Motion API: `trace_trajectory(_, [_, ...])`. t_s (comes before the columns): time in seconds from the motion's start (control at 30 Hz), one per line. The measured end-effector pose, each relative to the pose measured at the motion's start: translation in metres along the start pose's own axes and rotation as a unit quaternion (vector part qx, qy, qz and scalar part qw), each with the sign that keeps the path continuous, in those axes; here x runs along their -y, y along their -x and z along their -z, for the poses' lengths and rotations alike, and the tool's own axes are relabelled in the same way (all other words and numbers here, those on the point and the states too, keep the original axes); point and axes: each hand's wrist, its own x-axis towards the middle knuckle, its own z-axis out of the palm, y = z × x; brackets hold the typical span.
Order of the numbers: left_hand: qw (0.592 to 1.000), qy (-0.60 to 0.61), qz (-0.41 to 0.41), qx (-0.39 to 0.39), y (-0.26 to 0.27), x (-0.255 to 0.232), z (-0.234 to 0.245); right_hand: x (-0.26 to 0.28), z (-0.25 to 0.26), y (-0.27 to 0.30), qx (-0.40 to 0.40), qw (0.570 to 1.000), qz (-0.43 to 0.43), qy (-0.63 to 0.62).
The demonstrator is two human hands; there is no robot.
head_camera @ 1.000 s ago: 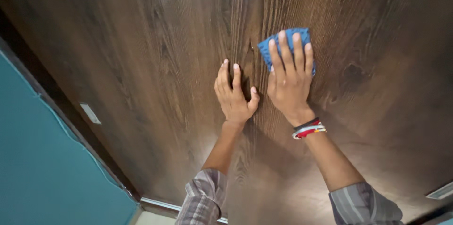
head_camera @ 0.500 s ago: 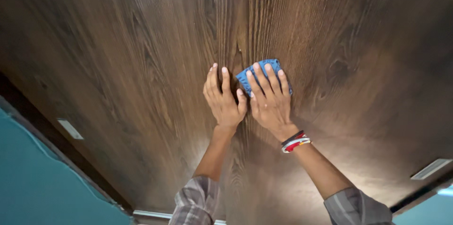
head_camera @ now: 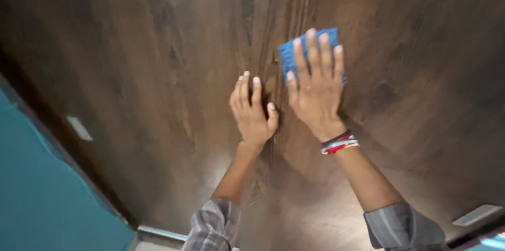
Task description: The person cleans a wooden door by first spraying a cleaning solution from a blue bottle onto the surface and then wiping it with a blue patterned cloth. The person uses both hands to wipe the door in circular and linear motions, covering the upper and middle sections of the door.
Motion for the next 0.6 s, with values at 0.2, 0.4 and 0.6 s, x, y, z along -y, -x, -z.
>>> trace_trajectory(0.2, [1.0,0.0,0.005,0.0,-0.001,-0.001,0.002,-0.002,0.019,-0.04,-0.06,0.997,-0.036,-0.009])
trace_trajectory(0.4, [1.0,0.023,0.001,0.006,-0.001,0.002,0.002,0.01,0.015,-0.052,-0.085,0.995,-0.058,0.003])
trace_trajectory(0.6, [0.999,0.035,0.004,0.03,0.005,0.007,0.004,0.024,-0.008,-0.016,-0.055,0.997,-0.051,-0.002])
